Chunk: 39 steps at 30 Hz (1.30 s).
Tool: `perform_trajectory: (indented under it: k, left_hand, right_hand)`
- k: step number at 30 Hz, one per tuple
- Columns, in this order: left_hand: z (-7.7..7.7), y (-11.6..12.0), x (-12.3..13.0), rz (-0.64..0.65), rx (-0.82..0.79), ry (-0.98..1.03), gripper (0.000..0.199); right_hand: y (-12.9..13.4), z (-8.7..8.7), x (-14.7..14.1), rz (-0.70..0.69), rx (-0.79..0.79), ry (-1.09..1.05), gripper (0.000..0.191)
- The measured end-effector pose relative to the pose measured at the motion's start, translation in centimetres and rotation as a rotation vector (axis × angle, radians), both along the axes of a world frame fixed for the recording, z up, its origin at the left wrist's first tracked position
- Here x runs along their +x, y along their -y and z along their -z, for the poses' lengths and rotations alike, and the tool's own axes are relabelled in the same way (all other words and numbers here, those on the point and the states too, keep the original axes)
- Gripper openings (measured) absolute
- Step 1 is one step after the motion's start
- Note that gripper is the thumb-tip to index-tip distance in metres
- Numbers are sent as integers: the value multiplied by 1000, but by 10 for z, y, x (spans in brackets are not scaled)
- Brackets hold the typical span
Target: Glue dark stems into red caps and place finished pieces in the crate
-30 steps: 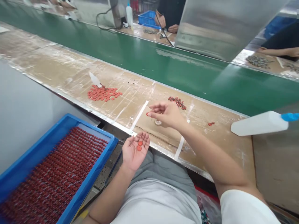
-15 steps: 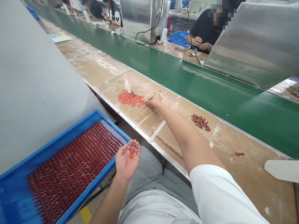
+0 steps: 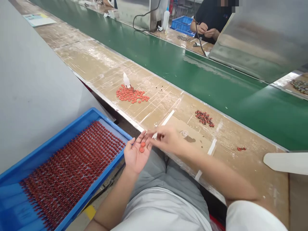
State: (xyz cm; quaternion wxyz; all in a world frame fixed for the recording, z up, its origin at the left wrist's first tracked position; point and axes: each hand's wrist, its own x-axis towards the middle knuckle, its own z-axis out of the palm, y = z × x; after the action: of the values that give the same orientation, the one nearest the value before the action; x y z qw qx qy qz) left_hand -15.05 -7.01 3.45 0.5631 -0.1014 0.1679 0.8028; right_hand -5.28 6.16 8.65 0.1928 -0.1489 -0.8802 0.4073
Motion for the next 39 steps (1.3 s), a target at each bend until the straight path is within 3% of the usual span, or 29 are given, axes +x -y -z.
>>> perform_trajectory:
  k: [4,7,10,16,19,25,30,34,36,39]
  left_hand:
    - [-1,-7,13,87,6,-46,38]
    - [-1,-11,23,104,-1,-81,41]
    - [-2,-14,32,127,-13,-88,41]
    - [-2,-16,40,193,-30,-23,34]
    - [0,-15,43,301,-39,-27,29]
    - [3,-7,56,543,-18,-159,16]
    - [8,-8,68,578,-51,-145,13]
    - [11,-10,73,565,-94,-136,20]
    - [13,-11,73,542,-122,-121,23]
    - [15,-10,71,492,-162,-112,22]
  right_hand:
    - [41,34,29,24,-58,-129,28]
    - [50,51,37,100,22,-151,26]
    - [50,56,45,134,122,-158,26]
    - [37,51,69,196,127,-190,38]
    - [23,41,82,248,110,-205,41]
    - [1,22,103,108,234,-249,48]
    - [3,23,112,38,234,-256,45]
    - [-2,23,122,5,137,-199,42]
    - [-19,26,132,213,99,-152,33]
    - [-65,40,157,842,157,-32,28]
